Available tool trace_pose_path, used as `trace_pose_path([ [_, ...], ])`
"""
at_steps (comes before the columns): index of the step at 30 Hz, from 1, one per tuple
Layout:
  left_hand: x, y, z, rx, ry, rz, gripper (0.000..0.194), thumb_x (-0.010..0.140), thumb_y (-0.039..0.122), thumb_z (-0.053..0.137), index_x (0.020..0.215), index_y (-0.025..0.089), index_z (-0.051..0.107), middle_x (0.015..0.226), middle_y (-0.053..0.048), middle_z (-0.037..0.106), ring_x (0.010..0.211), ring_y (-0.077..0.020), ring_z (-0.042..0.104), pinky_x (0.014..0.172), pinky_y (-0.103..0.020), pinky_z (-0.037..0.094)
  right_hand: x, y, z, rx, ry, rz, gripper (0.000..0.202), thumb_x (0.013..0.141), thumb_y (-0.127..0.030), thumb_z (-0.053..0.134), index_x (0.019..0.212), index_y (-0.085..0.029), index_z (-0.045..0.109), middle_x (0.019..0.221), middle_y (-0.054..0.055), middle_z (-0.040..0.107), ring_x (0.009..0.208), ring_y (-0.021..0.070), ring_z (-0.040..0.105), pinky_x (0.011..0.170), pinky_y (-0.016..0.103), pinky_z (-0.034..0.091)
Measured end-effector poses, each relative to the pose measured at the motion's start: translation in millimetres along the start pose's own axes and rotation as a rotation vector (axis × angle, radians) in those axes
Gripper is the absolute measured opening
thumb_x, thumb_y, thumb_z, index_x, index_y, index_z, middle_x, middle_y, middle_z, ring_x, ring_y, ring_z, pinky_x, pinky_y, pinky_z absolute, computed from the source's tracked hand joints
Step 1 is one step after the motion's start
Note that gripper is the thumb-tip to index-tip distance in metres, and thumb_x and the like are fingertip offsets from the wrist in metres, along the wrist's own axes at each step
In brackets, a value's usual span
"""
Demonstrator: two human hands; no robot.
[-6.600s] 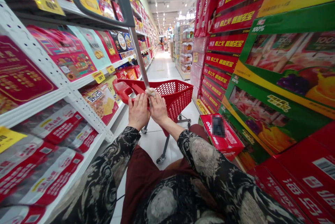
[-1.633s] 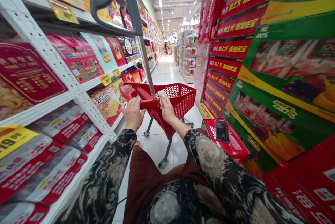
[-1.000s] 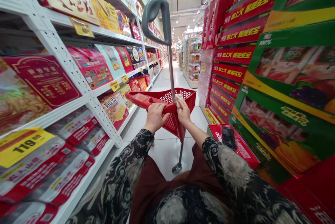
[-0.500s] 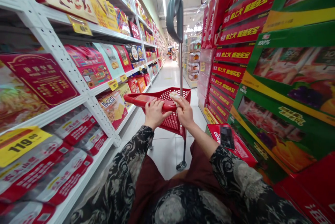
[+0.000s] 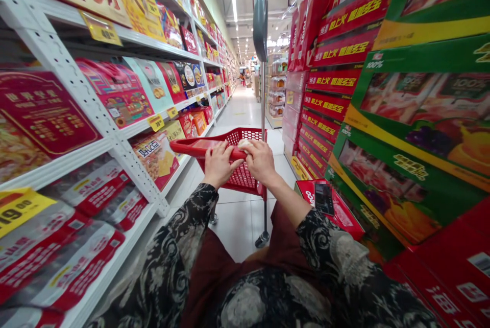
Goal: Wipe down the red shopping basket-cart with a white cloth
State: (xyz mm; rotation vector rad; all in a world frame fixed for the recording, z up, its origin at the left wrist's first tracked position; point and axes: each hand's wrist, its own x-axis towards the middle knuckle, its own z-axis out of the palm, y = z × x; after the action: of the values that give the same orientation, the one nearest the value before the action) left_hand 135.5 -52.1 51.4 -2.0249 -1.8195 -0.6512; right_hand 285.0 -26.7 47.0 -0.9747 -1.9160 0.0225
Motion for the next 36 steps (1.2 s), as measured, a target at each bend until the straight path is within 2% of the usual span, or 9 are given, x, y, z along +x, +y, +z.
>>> trace_pose_path([
  [4, -3.3, 8.4, -3.2, -0.029, 0.033, -0.008, 0.053, 0.084, 0.049, 0.044, 0.126, 0.018, 0.050, 0.139, -0.012, 0.047, 0.130, -0.0264, 0.039, 0.107, -0.049, 0.026, -5.5, 10.5, -8.0, -0.051, 0.038, 0.031, 0.035, 0.079, -0.012, 0.047, 0.106, -0.023, 0.066, 0.122, 0.005, 0.059, 0.114, 0.0221, 0.047, 0.101, 0.039, 0.035],
  [9, -1.6, -9.0, -6.6, -0.035, 0.081, -0.123, 0.058, 0.084, 0.052, 0.042, 0.128, 0.016, 0.048, 0.139, -0.014, 0.046, 0.130, -0.0281, 0.038, 0.109, -0.049, 0.022, 2.1, 28.8, -19.1, -0.038, 0.048, 0.162, 0.038, 0.081, -0.009, 0.042, 0.107, -0.018, 0.066, 0.119, 0.007, 0.060, 0.112, 0.0208, 0.050, 0.100, 0.034, 0.036],
  [12, -0.4, -9.9, -3.1, -0.013, 0.078, -0.160, 0.058, 0.083, 0.055, 0.040, 0.125, 0.016, 0.051, 0.138, -0.015, 0.048, 0.130, -0.0300, 0.038, 0.110, -0.052, 0.018, 1.5, 12.4, -15.2, -0.143, 0.041, 0.166, 0.035, 0.082, -0.011, 0.045, 0.109, -0.019, 0.066, 0.124, 0.007, 0.057, 0.113, 0.0246, 0.046, 0.101, 0.039, 0.033],
  [17, 0.1, -0.5, -2.1, -0.013, 0.046, -0.148, 0.056, 0.083, 0.052, 0.042, 0.126, 0.017, 0.050, 0.138, -0.015, 0.048, 0.131, -0.0302, 0.037, 0.109, -0.052, 0.021, -4.6, -21.5, 0.7, -0.205, -0.050, -0.012, 0.031, 0.085, -0.018, 0.048, 0.112, -0.022, 0.064, 0.129, 0.007, 0.054, 0.116, 0.0268, 0.041, 0.100, 0.042, 0.031],
  [20, -2.2, -6.8, -5.8, -0.033, 0.018, -0.095, 0.050, 0.085, 0.045, 0.042, 0.126, 0.018, 0.050, 0.140, -0.012, 0.046, 0.132, -0.0274, 0.037, 0.111, -0.050, 0.021, -3.4, -14.6, -0.5, -0.207, -0.042, -0.013, 0.032, 0.085, -0.017, 0.047, 0.111, -0.023, 0.064, 0.128, 0.007, 0.055, 0.114, 0.0268, 0.043, 0.097, 0.043, 0.033],
  [26, -8.7, -21.2, -5.7, -0.074, 0.077, -0.191, 0.048, 0.086, 0.045, 0.040, 0.126, 0.021, 0.051, 0.140, -0.012, 0.046, 0.132, -0.0293, 0.036, 0.109, -0.062, 0.015, 2.6, 19.3, -16.0, -0.202, 0.076, 0.143, 0.032, 0.082, -0.016, 0.048, 0.108, -0.022, 0.066, 0.124, 0.007, 0.057, 0.110, 0.0266, 0.045, 0.097, 0.043, 0.033],
  [28, -8.2, -18.6, -3.3, -0.078, 0.073, -0.185, 0.048, 0.086, 0.045, 0.040, 0.127, 0.021, 0.051, 0.140, -0.012, 0.046, 0.131, -0.0294, 0.036, 0.108, -0.063, 0.016, 2.9, 15.6, -13.1, -0.203, 0.063, 0.131, 0.032, 0.082, -0.015, 0.048, 0.107, -0.021, 0.066, 0.123, 0.008, 0.058, 0.111, 0.0271, 0.045, 0.098, 0.044, 0.032],
  [33, -3.7, -7.8, 0.6, -0.065, 0.061, -0.176, 0.048, 0.086, 0.043, 0.040, 0.128, 0.020, 0.050, 0.141, -0.013, 0.045, 0.132, -0.0300, 0.035, 0.107, -0.065, 0.016, -0.8, -14.6, 9.2, -0.211, -0.003, -0.003, 0.034, 0.082, -0.018, 0.049, 0.113, -0.021, 0.064, 0.133, 0.007, 0.051, 0.120, 0.0286, 0.039, 0.102, 0.045, 0.029],
  [36, -2.5, -4.3, 0.4, -0.079, 0.055, -0.180, 0.046, 0.086, 0.040, 0.039, 0.127, 0.021, 0.050, 0.141, -0.012, 0.045, 0.132, -0.0298, 0.035, 0.107, -0.065, 0.016, -0.9, -15.7, 14.8, -0.210, -0.012, -0.052, 0.039, 0.085, -0.019, 0.047, 0.122, -0.022, 0.057, 0.136, 0.007, 0.048, 0.124, 0.0275, 0.037, 0.104, 0.044, 0.028],
])
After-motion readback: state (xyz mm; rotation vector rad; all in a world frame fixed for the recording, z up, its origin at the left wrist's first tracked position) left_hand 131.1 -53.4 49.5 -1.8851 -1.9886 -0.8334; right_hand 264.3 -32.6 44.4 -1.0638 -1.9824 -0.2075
